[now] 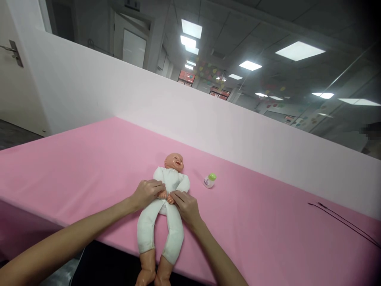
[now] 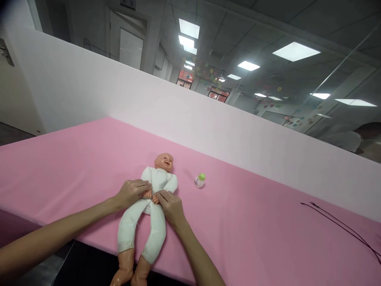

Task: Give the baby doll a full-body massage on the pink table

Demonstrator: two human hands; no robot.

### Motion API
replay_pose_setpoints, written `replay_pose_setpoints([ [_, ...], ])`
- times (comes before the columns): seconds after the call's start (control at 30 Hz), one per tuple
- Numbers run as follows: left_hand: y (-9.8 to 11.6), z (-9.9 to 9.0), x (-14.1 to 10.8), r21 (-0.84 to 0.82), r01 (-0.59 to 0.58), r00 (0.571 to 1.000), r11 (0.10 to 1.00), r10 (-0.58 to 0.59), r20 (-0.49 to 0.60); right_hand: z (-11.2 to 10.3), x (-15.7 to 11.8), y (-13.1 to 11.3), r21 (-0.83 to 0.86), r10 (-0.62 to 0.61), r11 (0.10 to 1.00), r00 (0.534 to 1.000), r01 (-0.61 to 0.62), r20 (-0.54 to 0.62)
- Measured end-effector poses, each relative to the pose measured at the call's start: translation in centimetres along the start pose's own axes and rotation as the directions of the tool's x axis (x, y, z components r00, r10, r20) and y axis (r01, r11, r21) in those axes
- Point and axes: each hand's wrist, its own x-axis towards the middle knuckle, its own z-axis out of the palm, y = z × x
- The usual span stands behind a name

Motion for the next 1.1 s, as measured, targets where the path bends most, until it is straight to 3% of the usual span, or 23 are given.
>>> replay_pose_setpoints([
  [0.07, -0.2, -0.5, 0.5, -0.031, 0.025, 0.999, 0.999, -0.024, 0.039, -0.4, 0.4, 0.7, 0.097, 0.046, 0.994, 0.997, -0.040, -0.058],
  [0.13, -0.7, -1.4, 1.3, -0.137, 0.151, 0.988, 0.979, -0.152, 0.000, -1.3, 0.8, 1.9, 0.280, 0.249, 0.942, 0.946, -0.187, -0.207],
  [0.17, -1.1, -1.9, 1.7, -0.229, 0.239, 0.964, 0.944, -0.258, -0.059, -1.8, 0.9, 2.8, 0.397, 0.403, 0.875, 0.871, -0.276, -0.282],
  [0.2, -1.7, -2.4, 2.0, -0.342, 0.326, 0.914, 0.882, -0.386, -0.124, -2.4, 0.9, 3.7, 0.522, 0.562, 0.778, 0.758, -0.349, -0.332],
  [0.23, -2.3, -2.9, 2.2, -0.464, 0.399, 0.833, 0.791, -0.525, -0.177, -2.8, 0.8, 4.7, 0.643, 0.706, 0.656, 0.622, -0.396, -0.338],
  [0.27, -3.1, -3.3, 2.3, -0.589, 0.456, 0.714, 0.667, -0.669, -0.205, -3.1, 0.5, 5.7, 0.741, 0.815, 0.528, 0.492, -0.414, -0.306],
  [0.3, -4.0, -3.6, 2.2, -0.694, 0.490, 0.575, 0.527, -0.794, -0.197, -3.3, 0.1, 6.6, 0.809, 0.886, 0.414, 0.388, -0.417, -0.254],
  [0.33, -4.8, -3.8, 2.1, -0.770, 0.505, 0.440, 0.390, -0.884, -0.159, -3.4, -0.4, 7.4, 0.850, 0.927, 0.326, 0.316, -0.414, -0.202],
  [0.37, -5.5, -3.9, 1.9, -0.813, 0.511, 0.331, 0.278, -0.937, -0.112, -3.4, -0.9, 8.0, 0.870, 0.948, 0.267, 0.275, -0.415, -0.160],
  [0.4, -6.1, -4.0, 1.8, -0.835, 0.512, 0.257, 0.200, -0.964, -0.073, -3.4, -1.3, 8.4, 0.879, 0.960, 0.227, 0.250, -0.420, -0.128],
  [0.43, -6.4, -4.1, 1.6, -0.844, 0.512, 0.218, 0.159, -0.975, -0.051, -3.3, -1.6, 8.6, 0.882, 0.965, 0.204, 0.239, -0.425, -0.108],
  [0.47, -6.5, -4.1, 1.6, -0.847, 0.511, 0.206, 0.146, -0.978, -0.044, -3.3, -1.7, 8.5, 0.882, 0.966, 0.199, 0.235, -0.427, -0.104],
  [0.53, -5.8, -4.2, 1.9, -0.833, 0.512, 0.266, 0.208, -0.961, -0.076, -3.3, -1.4, 7.8, 0.870, 0.954, 0.246, 0.266, -0.426, -0.140],
  [0.57, -5.1, -4.3, 2.2, -0.811, 0.510, 0.341, 0.286, -0.933, -0.115, -3.4, -1.0, 7.1, 0.849, 0.932, 0.311, 0.313, -0.427, -0.183],
  [0.6, -4.3, -4.3, 2.4, -0.768, 0.501, 0.447, 0.398, -0.879, -0.164, -3.4, -0.6, 6.3, 0.811, 0.892, 0.400, 0.384, -0.426, -0.238],
  [0.7, -1.8, -3.7, 2.6, -0.469, 0.388, 0.806, 0.793, -0.539, -0.245, -3.2, 0.3, 3.8, 0.565, 0.638, 0.728, 0.685, -0.388, -0.352],
  [0.77, -0.7, -2.7, 1.9, -0.210, 0.228, 0.953, 0.951, -0.262, -0.151, -2.5, 0.2, 2.2, 0.304, 0.352, 0.918, 0.876, -0.254, -0.330],
  [0.8, -0.5, -2.1, 1.4, -0.100, 0.126, 0.987, 0.987, -0.134, -0.083, -2.0, 0.1, 1.6, 0.168, 0.197, 0.974, 0.938, -0.154, -0.284],
  [0.83, -0.3, -1.5, 0.9, -0.019, 0.019, 1.000, 1.000, -0.019, -0.022, -1.4, -0.2, 1.0, 0.048, 0.061, 0.998, 0.972, -0.052, -0.227],
  [0.93, -0.4, -0.2, -0.3, 0.101, -0.215, 0.976, 0.971, 0.210, 0.062, -0.1, -0.7, 0.0, -0.160, -0.154, 0.977, 0.985, 0.140, -0.080],
  [1.03, -0.3, -0.2, -0.3, 0.081, -0.229, 0.972, 0.970, 0.224, 0.070, -0.1, -0.7, 0.0, -0.092, -0.133, 0.988, 0.989, 0.126, -0.069],
  [1.1, -0.4, -0.9, 0.4, -0.018, -0.069, 0.998, 0.997, 0.069, 0.014, -0.7, -0.4, 0.8, 0.106, 0.063, 0.993, 0.983, -0.045, -0.173],
])
